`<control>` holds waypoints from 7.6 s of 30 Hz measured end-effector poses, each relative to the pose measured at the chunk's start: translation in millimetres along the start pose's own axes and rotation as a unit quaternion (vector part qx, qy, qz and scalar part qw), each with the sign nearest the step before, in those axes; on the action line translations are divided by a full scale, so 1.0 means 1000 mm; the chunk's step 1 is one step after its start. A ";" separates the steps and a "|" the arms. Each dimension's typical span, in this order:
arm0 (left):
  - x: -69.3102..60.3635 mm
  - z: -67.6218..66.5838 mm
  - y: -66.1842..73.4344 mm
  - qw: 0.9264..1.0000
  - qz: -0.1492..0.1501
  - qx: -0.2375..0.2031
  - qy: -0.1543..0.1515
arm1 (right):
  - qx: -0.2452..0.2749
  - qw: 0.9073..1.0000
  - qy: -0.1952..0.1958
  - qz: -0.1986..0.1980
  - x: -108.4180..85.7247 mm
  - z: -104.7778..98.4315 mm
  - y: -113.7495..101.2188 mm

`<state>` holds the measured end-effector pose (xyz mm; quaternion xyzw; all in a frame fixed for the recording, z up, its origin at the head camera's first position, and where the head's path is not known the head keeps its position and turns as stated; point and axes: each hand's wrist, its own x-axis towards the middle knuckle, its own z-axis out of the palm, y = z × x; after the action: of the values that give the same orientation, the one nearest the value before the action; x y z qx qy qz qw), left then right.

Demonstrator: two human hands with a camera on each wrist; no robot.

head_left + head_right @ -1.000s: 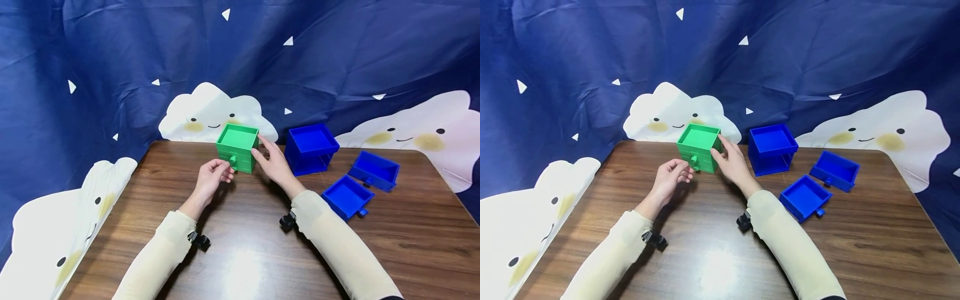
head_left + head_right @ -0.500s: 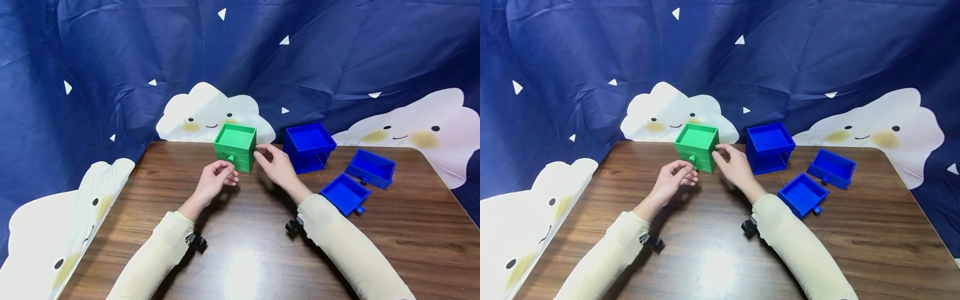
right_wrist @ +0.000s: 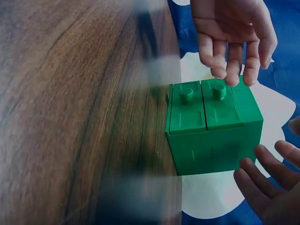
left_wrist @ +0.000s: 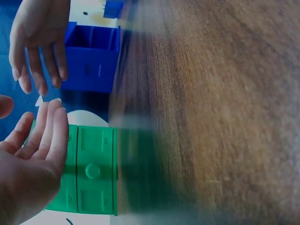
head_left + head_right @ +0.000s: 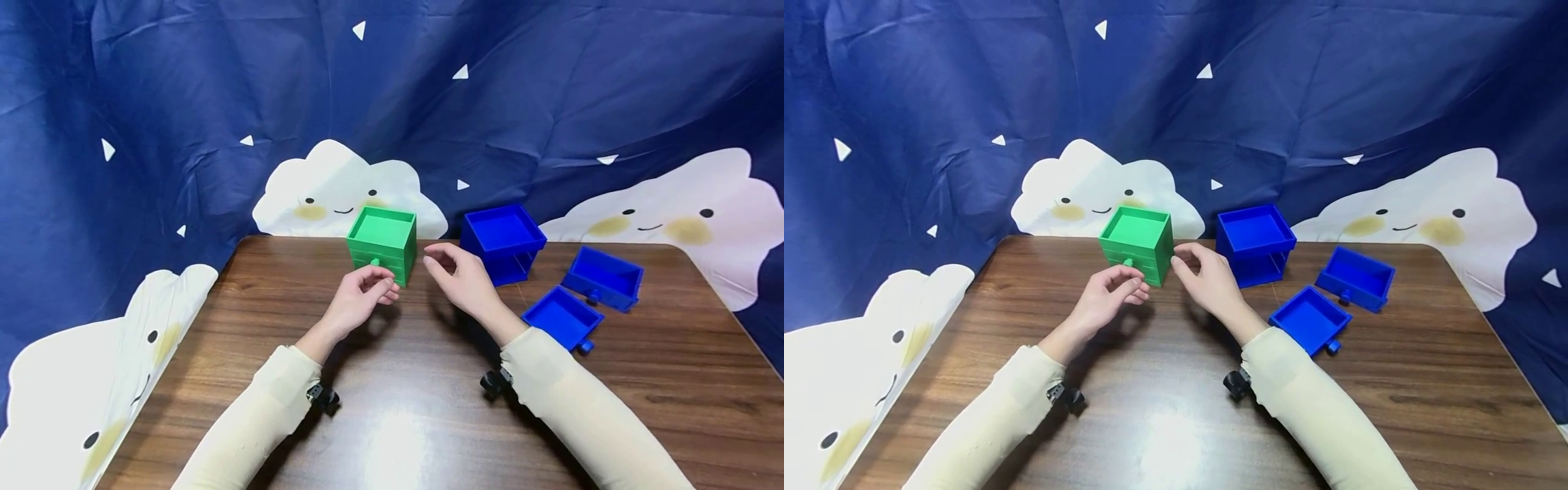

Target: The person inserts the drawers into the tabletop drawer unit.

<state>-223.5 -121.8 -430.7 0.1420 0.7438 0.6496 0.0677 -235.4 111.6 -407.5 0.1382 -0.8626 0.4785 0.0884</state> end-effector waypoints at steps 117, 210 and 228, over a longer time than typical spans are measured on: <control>0.101 0.101 0.003 0.993 0.043 0.106 0.028 | -0.102 0.990 0.100 0.017 -0.149 -0.145 0.048; 0.126 0.113 0.008 0.990 0.061 0.130 0.000 | 0.292 0.922 0.034 0.251 -0.159 -0.154 0.098; 0.126 0.112 0.005 0.989 0.066 0.129 -0.002 | 0.309 0.912 0.044 0.266 -0.137 -0.136 0.088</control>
<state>-311.0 22.7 -431.7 0.1997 0.8102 0.5510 0.0066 -131.4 292.6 -445.4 -0.0969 -0.6714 0.7330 -0.0509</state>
